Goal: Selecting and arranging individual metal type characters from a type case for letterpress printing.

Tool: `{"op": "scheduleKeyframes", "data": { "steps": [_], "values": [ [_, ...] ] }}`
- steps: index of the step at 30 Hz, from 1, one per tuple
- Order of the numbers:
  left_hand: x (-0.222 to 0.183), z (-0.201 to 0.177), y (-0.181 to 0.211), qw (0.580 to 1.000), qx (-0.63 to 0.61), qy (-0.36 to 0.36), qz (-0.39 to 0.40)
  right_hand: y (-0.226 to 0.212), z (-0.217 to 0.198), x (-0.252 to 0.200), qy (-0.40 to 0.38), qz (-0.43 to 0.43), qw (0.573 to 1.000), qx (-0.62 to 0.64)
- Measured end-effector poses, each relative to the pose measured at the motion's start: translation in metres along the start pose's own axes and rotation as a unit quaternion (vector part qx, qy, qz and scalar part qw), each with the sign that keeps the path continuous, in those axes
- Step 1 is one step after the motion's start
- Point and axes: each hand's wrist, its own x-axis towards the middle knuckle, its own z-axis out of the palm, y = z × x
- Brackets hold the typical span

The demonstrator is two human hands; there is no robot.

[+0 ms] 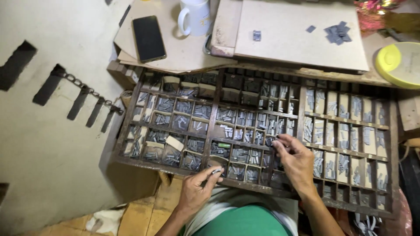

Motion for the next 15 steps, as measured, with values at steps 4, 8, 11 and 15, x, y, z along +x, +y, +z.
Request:
{"op": "scheduleKeyframes", "data": {
  "steps": [4,8,11,15],
  "values": [
    [0.001,0.000,0.001,0.999,-0.014,0.015,0.027,-0.008,0.011,-0.012,0.010,-0.039,0.999,-0.025],
    [0.003,0.003,0.010,0.996,0.028,0.016,0.078,-0.027,0.031,-0.041,-0.149,-0.041,0.988,0.021],
    [0.004,0.006,0.019,0.991,0.030,0.005,0.127,-0.029,0.040,-0.047,-0.144,-0.188,0.971,-0.035],
    [0.005,0.006,0.023,0.982,0.029,0.005,0.186,-0.036,0.040,-0.055,-0.187,-0.191,0.964,-0.008]
  ]
}}
